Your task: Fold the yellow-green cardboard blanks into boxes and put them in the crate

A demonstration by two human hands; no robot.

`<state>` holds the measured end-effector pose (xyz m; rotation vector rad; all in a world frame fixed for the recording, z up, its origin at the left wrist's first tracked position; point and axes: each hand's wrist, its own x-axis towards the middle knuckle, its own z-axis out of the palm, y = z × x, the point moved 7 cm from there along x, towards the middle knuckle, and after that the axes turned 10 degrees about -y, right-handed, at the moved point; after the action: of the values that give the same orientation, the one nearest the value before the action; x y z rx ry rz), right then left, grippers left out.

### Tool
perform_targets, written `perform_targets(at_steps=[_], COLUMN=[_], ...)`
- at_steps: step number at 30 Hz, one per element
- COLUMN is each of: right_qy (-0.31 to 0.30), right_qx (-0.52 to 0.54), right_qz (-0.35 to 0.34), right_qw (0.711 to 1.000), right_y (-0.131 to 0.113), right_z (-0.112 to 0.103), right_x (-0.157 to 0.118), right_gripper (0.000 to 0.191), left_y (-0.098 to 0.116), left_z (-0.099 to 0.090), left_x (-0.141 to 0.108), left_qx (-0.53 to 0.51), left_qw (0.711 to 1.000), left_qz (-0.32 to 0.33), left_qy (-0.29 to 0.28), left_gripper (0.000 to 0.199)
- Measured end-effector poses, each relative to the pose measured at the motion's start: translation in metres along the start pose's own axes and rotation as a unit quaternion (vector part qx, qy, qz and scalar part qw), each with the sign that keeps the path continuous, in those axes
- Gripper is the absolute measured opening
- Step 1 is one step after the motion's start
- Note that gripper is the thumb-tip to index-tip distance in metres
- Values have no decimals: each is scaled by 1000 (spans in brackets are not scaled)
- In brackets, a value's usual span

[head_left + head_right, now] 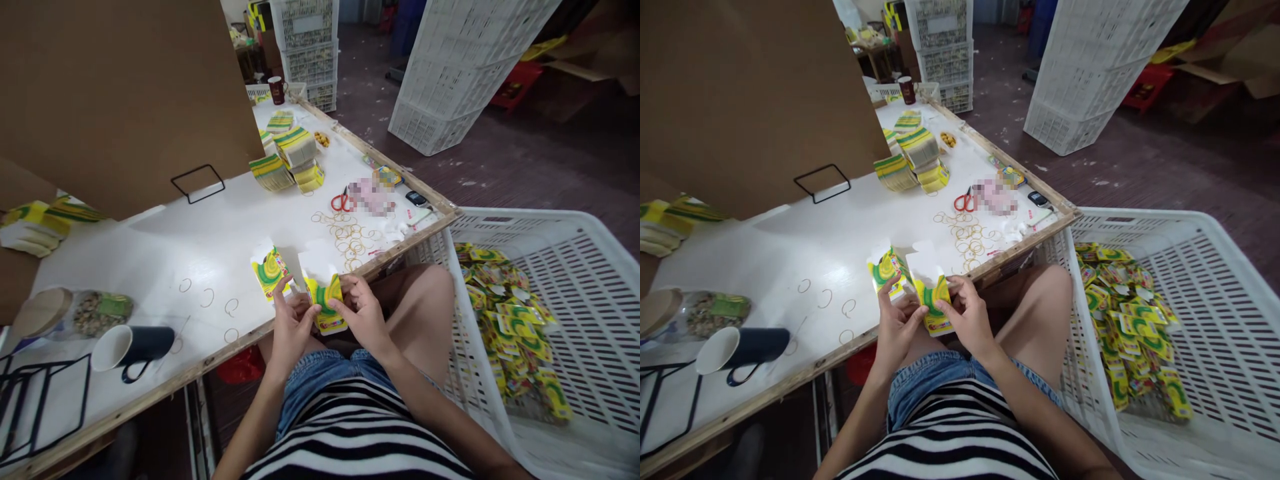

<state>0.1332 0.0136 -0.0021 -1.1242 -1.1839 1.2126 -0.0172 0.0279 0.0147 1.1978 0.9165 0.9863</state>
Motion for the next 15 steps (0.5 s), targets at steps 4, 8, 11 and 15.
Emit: perform_targets(at_steps=[4, 8, 11, 15], right_qy=[-78, -144, -154, -116], right_qx=[23, 28, 7, -26], right_qz=[-23, -14, -9, -49], right_qw=[996, 989, 988, 992], right_y=[-10, -18, -22, -26], right_z=[0, -3, -6, -10], right_x=[2, 4, 6, 9], right_gripper=[51, 32, 18, 17], left_y=[6, 9, 6, 0], left_z=[5, 10, 14, 16], left_x=[0, -1, -4, -7], left_qx=[-12, -47, -83, -104], left_qw=[995, 985, 976, 975], left_qz=[-19, -36, -51, -60], left_qy=[-95, -164, -193, -186], left_gripper=[77, 51, 37, 47])
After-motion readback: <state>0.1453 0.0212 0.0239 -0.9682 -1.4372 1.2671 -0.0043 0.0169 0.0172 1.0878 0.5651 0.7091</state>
